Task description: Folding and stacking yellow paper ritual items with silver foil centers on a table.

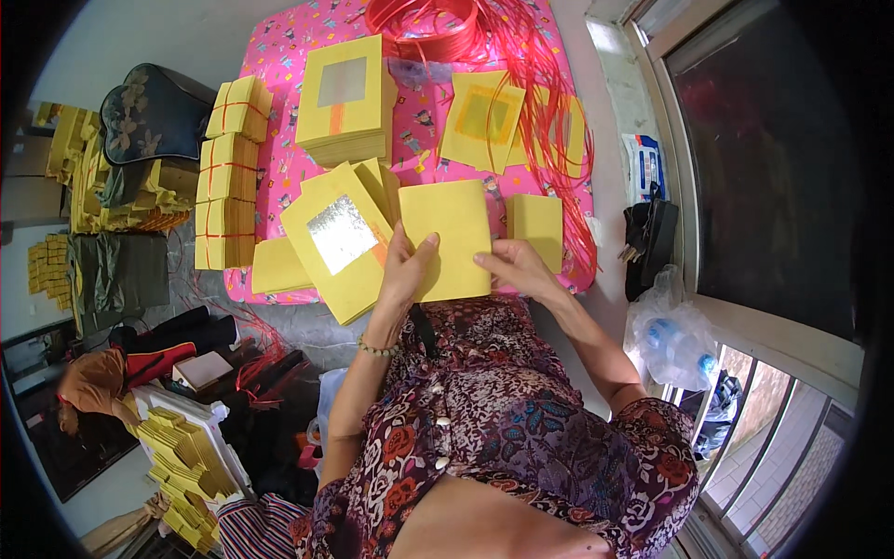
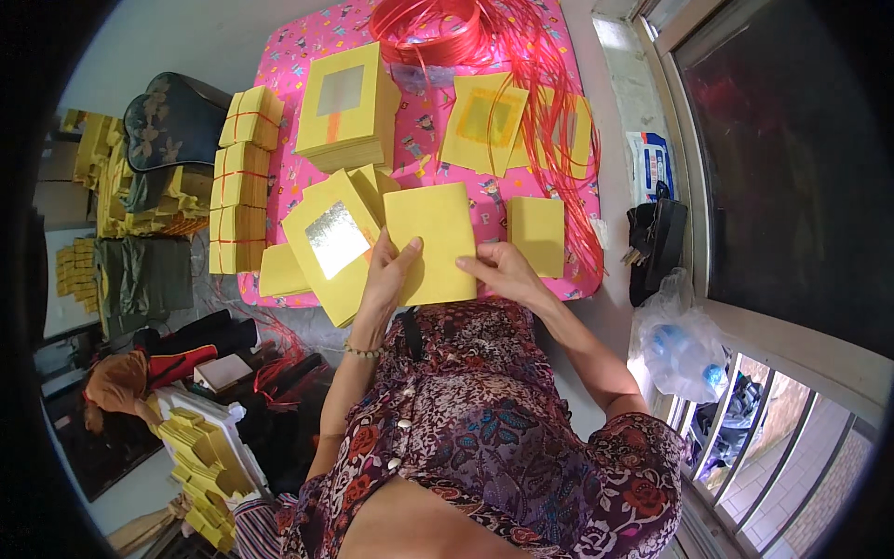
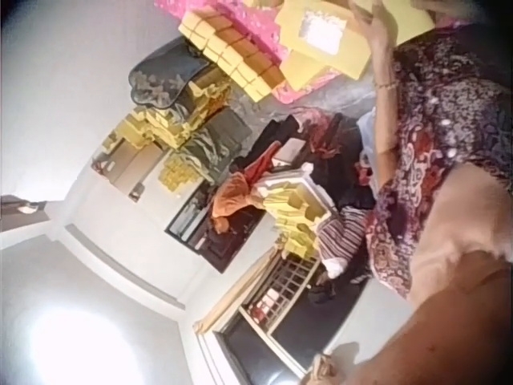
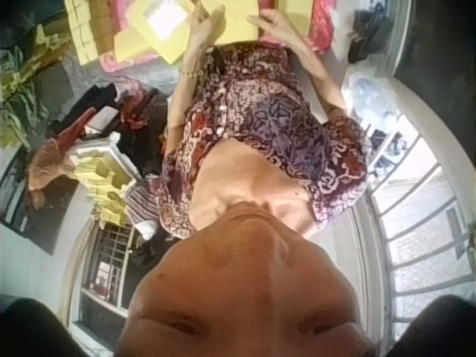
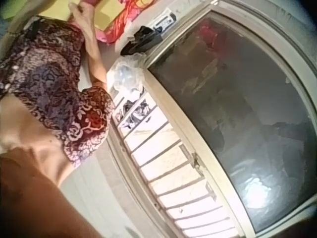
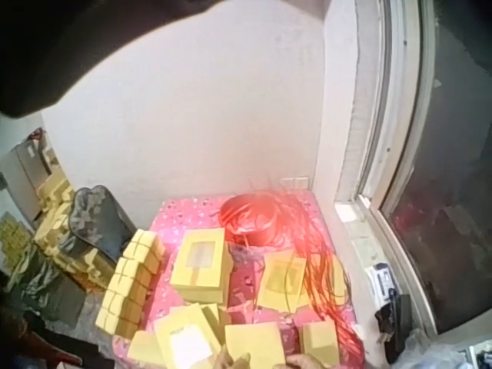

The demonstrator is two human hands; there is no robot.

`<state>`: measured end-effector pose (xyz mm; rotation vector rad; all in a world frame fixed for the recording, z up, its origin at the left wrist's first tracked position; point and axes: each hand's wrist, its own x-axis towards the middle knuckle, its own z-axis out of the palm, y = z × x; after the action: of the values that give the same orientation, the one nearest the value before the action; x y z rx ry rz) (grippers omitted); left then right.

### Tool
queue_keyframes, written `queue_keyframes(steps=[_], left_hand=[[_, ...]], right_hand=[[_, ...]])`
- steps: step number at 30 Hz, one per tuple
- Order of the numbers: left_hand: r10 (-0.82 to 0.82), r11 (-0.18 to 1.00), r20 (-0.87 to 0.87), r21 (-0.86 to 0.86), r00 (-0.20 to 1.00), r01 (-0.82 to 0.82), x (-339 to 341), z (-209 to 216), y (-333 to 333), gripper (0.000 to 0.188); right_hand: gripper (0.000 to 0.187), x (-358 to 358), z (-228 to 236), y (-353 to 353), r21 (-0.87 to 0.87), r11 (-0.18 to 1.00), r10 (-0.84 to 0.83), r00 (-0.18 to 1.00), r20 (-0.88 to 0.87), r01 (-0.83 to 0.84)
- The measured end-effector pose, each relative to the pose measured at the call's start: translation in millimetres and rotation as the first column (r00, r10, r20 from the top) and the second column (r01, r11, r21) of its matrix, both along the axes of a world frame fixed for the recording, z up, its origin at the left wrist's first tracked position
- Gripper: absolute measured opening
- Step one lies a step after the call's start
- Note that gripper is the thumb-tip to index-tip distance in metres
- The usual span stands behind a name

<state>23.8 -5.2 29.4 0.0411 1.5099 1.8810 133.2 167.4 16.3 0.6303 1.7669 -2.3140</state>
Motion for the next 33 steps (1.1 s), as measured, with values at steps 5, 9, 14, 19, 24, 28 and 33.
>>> queue_keyframes(steps=[5,9,14,19,24,28,33], left_hand=[[0.036,0.999,-0.066,-0.003,0.997,-0.037,4,-14,1,0.046],[0.072,0.996,-0.03,-0.052,0.997,-0.073,-1,-13,2,0.042],[0.043,0.998,-0.12,-0.037,0.992,-0.048,2,-10,5,0.041],[-0.245,0.969,-0.136,-0.075,0.96,0.236,8,-9,3,0.046],[-0.217,0.976,-0.16,-0.046,0.963,0.213,14,-4,16,0.042],[-0.168,0.986,-0.172,-0.026,0.971,0.166,16,-19,24,0.042],[-0.335,0.936,-0.224,-0.186,0.915,0.298,21,-34,30,0.036]], right_hand=[[0.028,9,-11,-1,0.055,0.996,0.073,0.997,0.022,-0.074],[0.026,16,-11,-5,-0.024,0.998,0.06,0.987,0.147,-0.057],[0.025,16,-29,7,0.011,0.995,0.1,0.988,0.118,-0.102],[0.025,-6,-21,29,0.02,0.977,-0.212,0.974,0.074,0.211],[0.023,-8,-23,36,0.081,0.952,-0.298,0.955,0.002,0.296],[0.022,10,-9,16,-0.083,0.946,-0.315,0.949,-0.004,0.314],[0.024,40,-62,24,0.094,0.904,-0.405,0.905,-0.135,0.418]])
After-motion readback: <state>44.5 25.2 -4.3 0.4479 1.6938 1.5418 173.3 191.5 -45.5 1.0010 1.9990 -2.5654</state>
